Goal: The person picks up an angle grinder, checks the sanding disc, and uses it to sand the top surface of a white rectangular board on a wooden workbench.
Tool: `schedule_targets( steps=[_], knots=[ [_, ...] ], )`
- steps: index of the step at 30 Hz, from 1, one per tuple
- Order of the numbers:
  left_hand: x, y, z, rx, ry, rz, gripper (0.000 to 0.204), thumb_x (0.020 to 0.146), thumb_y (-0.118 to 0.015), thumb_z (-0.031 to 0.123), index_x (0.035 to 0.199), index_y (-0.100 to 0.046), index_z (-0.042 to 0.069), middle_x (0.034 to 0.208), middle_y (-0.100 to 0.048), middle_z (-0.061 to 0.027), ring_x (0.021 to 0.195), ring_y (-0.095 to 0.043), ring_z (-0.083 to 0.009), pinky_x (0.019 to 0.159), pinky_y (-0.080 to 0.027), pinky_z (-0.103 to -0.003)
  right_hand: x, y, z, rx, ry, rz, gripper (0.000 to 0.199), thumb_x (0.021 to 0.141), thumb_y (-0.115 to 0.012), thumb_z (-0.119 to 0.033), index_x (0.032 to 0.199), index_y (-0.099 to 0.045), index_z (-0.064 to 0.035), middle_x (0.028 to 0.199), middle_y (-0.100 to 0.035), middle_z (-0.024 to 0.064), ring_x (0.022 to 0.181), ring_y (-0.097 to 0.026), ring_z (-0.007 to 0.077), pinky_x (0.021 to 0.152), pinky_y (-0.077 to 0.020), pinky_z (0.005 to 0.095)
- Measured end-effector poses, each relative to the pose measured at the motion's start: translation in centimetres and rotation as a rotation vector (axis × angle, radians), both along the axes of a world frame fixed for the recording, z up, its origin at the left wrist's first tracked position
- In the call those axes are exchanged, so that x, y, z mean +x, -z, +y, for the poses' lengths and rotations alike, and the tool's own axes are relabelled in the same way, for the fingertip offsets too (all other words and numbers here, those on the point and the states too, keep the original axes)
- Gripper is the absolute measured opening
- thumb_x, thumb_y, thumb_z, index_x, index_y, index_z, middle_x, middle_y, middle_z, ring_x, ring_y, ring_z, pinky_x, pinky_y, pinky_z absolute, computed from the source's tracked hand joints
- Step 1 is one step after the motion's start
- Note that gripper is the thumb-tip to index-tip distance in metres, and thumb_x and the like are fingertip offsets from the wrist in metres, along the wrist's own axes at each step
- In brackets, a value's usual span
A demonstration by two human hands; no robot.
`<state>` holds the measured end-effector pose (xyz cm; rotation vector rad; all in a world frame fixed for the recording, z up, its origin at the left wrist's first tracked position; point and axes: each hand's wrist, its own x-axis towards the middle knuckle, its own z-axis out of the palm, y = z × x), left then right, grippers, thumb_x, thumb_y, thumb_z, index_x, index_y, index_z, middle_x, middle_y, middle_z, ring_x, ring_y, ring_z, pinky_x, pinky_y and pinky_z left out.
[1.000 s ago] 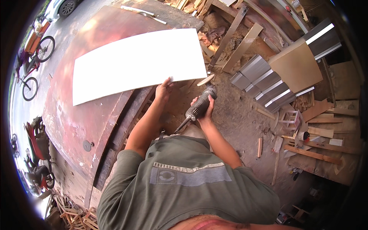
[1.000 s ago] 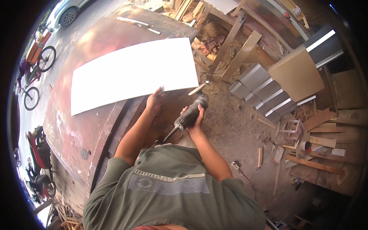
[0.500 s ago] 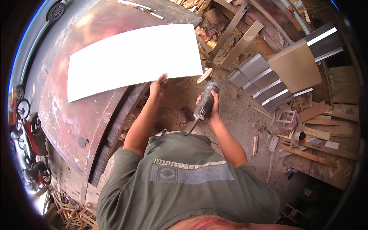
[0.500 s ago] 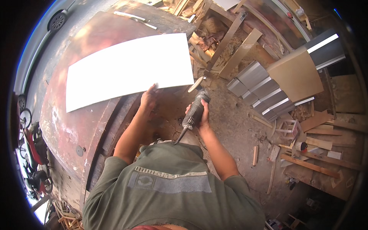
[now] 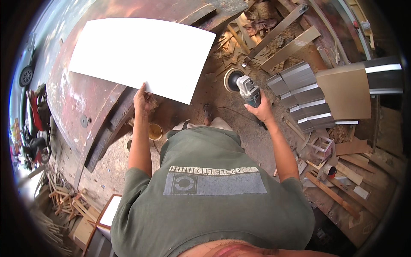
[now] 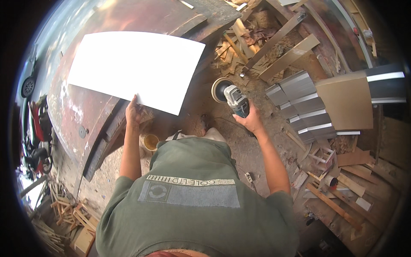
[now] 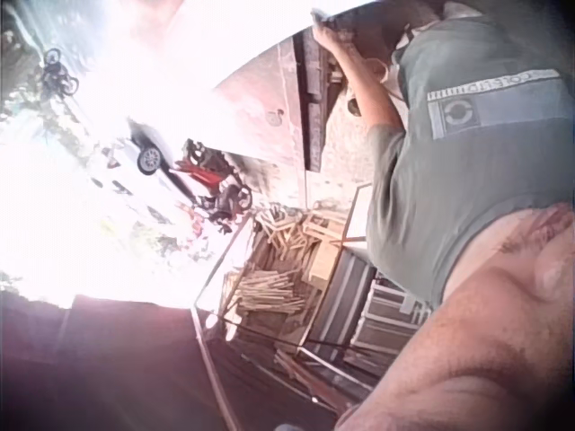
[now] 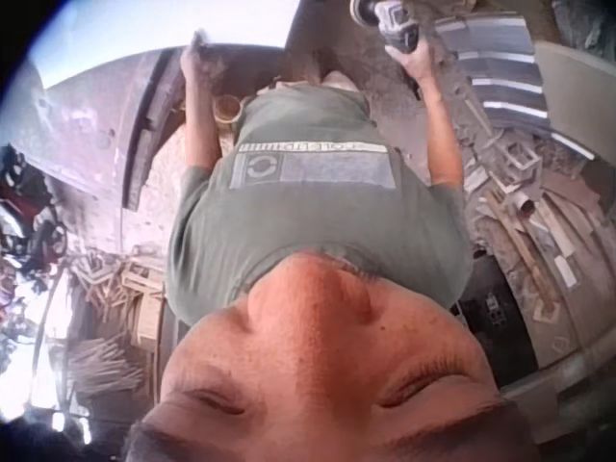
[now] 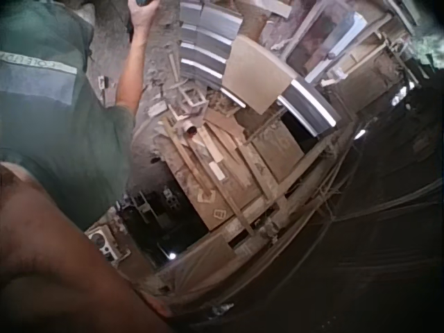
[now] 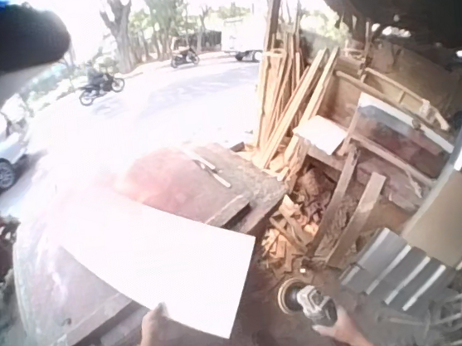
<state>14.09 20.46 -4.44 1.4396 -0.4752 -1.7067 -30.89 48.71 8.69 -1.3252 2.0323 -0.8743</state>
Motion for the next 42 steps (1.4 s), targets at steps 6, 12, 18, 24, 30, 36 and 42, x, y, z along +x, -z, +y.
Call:
schedule_targets(
  steps=[6,12,18,24,30,36,42],
  knots=[
    [1.6,-1.0,0.9,-0.043,0.000,-0.103,0.028,0.095,-0.077,0.036,0.087,-0.064,0.012,0.074,-0.060,0.0024,0.064,-0.063,-0.0125,0.064,-0.053,-0.032,6.9,2.0,-3.0,-0.034,-0.414,0.142,0.066,0.072,-0.085,-0.033,0.124,-0.054,-0.0078,0.107,-0.067,0.0157,0.096,-0.071,0.0383,0.080,-0.0582,0.0474],
    [0.8,-1.7,0.8,-0.059,0.017,-0.168,0.028,0.096,-0.075,0.037,0.096,-0.069,0.009,0.076,-0.061,0.0021,0.066,-0.063,-0.0122,0.067,-0.053,-0.032,10.7,3.4,-5.2,-0.152,-0.682,0.143,0.063,0.071,-0.084,-0.029,0.120,-0.053,-0.0032,0.103,-0.065,0.0167,0.093,-0.071,0.0363,0.077,-0.0596,0.0452],
    [0.5,-2.0,0.5,-0.061,0.029,-0.167,0.028,0.098,-0.073,0.033,0.102,-0.071,0.006,0.075,-0.062,0.0003,0.064,-0.061,-0.0141,0.064,-0.049,-0.032,7.4,3.8,-6.9,-0.068,-0.621,0.155,0.065,0.073,-0.082,-0.032,0.124,-0.052,-0.0031,0.105,-0.066,0.0179,0.094,-0.072,0.0376,0.079,-0.0596,0.0463],
    [0.7,-2.0,0.7,-0.074,0.019,-0.184,0.027,0.099,-0.072,0.033,0.103,-0.071,0.007,0.074,-0.063,0.0002,0.064,-0.060,-0.0138,0.065,-0.049,-0.033,1.9,3.5,-11.5,0.027,-0.419,0.105,0.066,0.075,-0.082,-0.037,0.126,-0.053,-0.0052,0.107,-0.070,0.0208,0.097,-0.072,0.0392,0.085,-0.0581,0.0483],
    [0.2,-2.7,0.7,-0.032,0.019,-0.192,0.026,0.098,-0.072,0.033,0.102,-0.070,0.007,0.076,-0.066,-0.0014,0.065,-0.061,-0.0136,0.064,-0.050,-0.032,-4.6,4.1,-17.5,-0.018,-0.226,0.063,0.068,0.074,-0.085,-0.039,0.125,-0.056,-0.0038,0.103,-0.073,0.0218,0.097,-0.072,0.0411,0.088,-0.0566,0.0477],
    [1.0,-2.1,0.4,-0.003,0.051,-0.161,0.025,0.098,-0.072,0.034,0.102,-0.070,0.009,0.077,-0.066,-0.0009,0.066,-0.061,-0.0133,0.063,-0.049,-0.032,-8.6,4.5,-20.9,-0.147,-0.043,-0.106,0.057,0.075,-0.086,-0.037,0.115,-0.067,-0.0024,0.102,-0.074,0.0144,0.094,-0.070,0.0292,0.087,-0.0538,0.0402],
    [1.1,-1.1,0.0,0.020,0.012,-0.127,0.029,0.096,-0.073,0.038,0.106,-0.070,0.011,0.085,-0.068,-0.0014,0.074,-0.063,-0.0142,0.070,-0.051,-0.041,-8.4,2.8,-17.2,-0.149,0.000,-0.136,0.054,0.075,-0.085,-0.035,0.113,-0.067,-0.0012,0.101,-0.074,0.0163,0.095,-0.071,0.0318,0.086,-0.0538,0.0417]
  ],
)
